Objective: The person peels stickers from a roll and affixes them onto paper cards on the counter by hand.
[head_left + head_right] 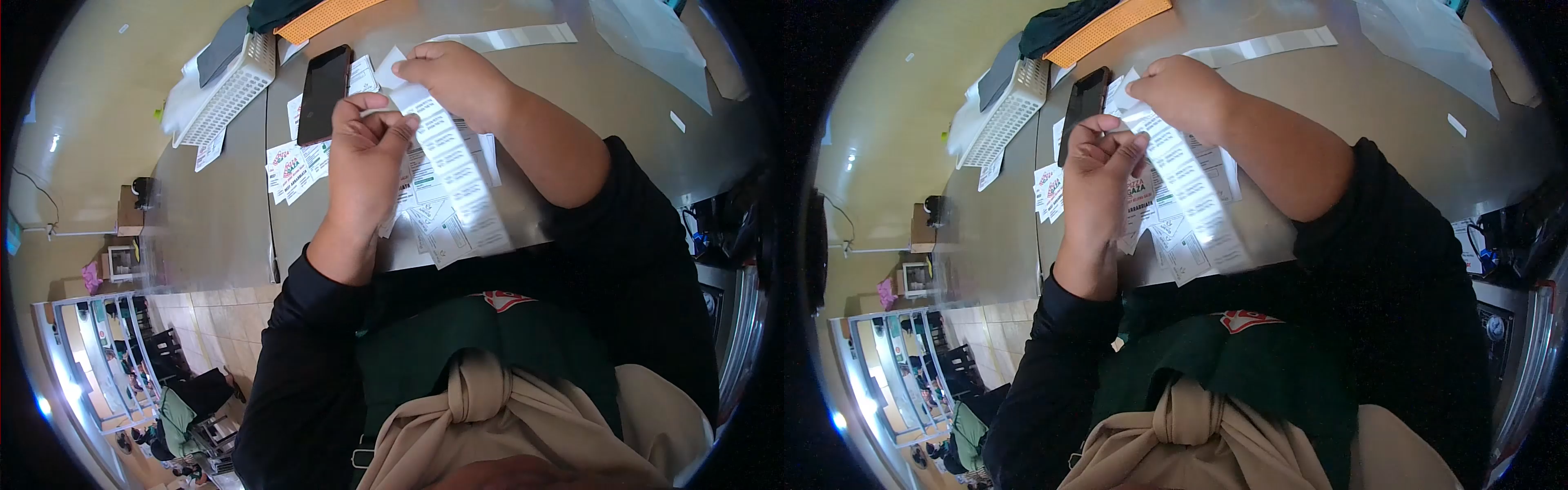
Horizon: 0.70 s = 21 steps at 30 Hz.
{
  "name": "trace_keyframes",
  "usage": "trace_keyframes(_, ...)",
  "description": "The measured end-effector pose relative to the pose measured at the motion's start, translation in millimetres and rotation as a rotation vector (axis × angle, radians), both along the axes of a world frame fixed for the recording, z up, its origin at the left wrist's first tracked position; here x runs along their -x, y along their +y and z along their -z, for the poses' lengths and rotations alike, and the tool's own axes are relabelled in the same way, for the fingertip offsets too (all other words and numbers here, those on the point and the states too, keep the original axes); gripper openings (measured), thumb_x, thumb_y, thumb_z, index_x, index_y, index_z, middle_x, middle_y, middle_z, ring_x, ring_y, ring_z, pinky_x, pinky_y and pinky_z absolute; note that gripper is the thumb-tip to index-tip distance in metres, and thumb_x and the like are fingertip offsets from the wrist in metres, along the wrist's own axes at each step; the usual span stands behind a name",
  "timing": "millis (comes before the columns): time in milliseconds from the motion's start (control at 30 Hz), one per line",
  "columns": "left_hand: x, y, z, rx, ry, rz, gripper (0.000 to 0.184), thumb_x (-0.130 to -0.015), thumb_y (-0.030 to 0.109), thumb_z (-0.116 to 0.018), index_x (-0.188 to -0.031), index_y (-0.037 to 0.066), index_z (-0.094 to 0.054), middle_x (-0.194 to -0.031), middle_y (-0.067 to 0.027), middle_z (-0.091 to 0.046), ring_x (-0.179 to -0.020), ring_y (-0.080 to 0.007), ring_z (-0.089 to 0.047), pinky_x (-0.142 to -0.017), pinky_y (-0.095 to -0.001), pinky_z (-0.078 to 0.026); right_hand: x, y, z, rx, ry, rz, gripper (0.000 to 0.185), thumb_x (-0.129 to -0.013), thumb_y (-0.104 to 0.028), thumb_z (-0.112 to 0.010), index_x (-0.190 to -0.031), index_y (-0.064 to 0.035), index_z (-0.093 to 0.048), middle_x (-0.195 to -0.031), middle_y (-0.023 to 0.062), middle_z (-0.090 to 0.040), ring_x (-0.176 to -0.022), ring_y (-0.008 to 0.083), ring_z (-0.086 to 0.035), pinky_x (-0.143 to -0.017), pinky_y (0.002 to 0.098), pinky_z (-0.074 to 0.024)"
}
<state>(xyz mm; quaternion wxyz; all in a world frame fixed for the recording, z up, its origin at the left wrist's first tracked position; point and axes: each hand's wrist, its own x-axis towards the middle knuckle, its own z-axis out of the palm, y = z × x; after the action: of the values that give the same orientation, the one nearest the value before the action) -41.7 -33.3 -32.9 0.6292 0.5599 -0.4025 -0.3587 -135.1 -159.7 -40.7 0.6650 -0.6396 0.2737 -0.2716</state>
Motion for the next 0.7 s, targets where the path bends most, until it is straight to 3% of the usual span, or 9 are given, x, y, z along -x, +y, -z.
trace_keyframes(67, -8.6, 0.7, 1.6, 0.023, -0.100, -0.022, 0.023, -0.087, -0.006, -0.059, -0.105, 0.002, -0.047, -0.080, -0.0050, -0.060, -0.069, -0.0093, -0.054, -0.063, -0.0210, -0.043, 4.6, 2.7, -9.0, -0.128, -0.079, -0.052, 0.029, -0.091, -0.028, -0.059, -0.078, -0.0023, -0.061, -0.061, 0.0023, -0.052, -0.052, 0.0077, -0.045, -0.047, 0.0246, -0.0375)
trace_keyframes(167, -12.5, 1.4, 0.2, 0.018, -0.232, -0.053, 0.019, -0.088, -0.005, -0.058, -0.105, 0.000, -0.052, -0.081, -0.0032, -0.058, -0.073, -0.0082, -0.054, -0.067, -0.0202, -0.044, 8.5, 2.1, -16.3, -0.131, 0.037, -0.128, 0.028, -0.089, -0.028, -0.060, -0.072, -0.0056, -0.060, -0.056, -0.0001, -0.047, -0.049, 0.0057, -0.041, -0.045, 0.0223, -0.0331)
trace_keyframes(433, -7.0, 4.8, 0.4, -0.011, -0.617, -0.197, 0.016, -0.085, 0.003, -0.066, -0.100, -0.001, -0.059, -0.084, -0.0034, -0.057, -0.073, -0.0082, -0.053, -0.067, -0.0204, -0.044, 8.2, 8.4, -15.4, -0.064, 0.029, -0.091, 0.023, -0.086, -0.021, -0.061, -0.070, -0.0036, -0.060, -0.058, -0.0001, -0.046, -0.052, 0.0080, -0.040, -0.048, 0.0240, -0.0345)
trace_keyframes(533, -9.3, 4.6, 0.5, 0.104, -0.930, -0.278, 0.016, -0.077, 0.003, -0.072, -0.089, 0.001, -0.062, -0.082, -0.0094, -0.057, -0.071, -0.0170, -0.055, -0.061, -0.0282, -0.045, 7.3, 7.8, -14.6, -0.062, 0.039, -0.084, 0.022, -0.085, -0.019, -0.061, -0.070, -0.0028, -0.060, -0.058, 0.0004, -0.046, -0.052, 0.0087, -0.039, -0.048, 0.0246, -0.0345)
trace_keyframes(633, -10.5, 5.4, 0.0, 0.103, -1.059, -0.308, 0.018, -0.074, 0.005, -0.074, -0.088, 0.002, -0.063, -0.086, -0.0126, -0.056, -0.070, -0.0225, -0.055, -0.063, -0.0325, -0.046, 4.6, 7.4, -10.7, -0.050, 0.045, -0.066, 0.022, -0.085, -0.019, -0.061, -0.070, -0.0024, -0.060, -0.059, 0.0011, -0.047, -0.051, 0.0095, -0.040, -0.048, 0.0252, -0.0349)
trace_keyframes(700, -13.6, 5.4, 0.6, 0.141, -1.145, -0.293, 0.017, -0.076, 0.005, -0.073, -0.088, 0.001, -0.062, -0.087, -0.0122, -0.056, -0.071, -0.0212, -0.055, -0.065, -0.0306, -0.046, 4.4, 6.3, -8.9, -0.070, 0.047, -0.087, 0.022, -0.084, -0.019, -0.061, -0.071, -0.0017, -0.060, -0.059, 0.0019, -0.048, -0.051, 0.0101, -0.041, -0.048, 0.0256, -0.0356)
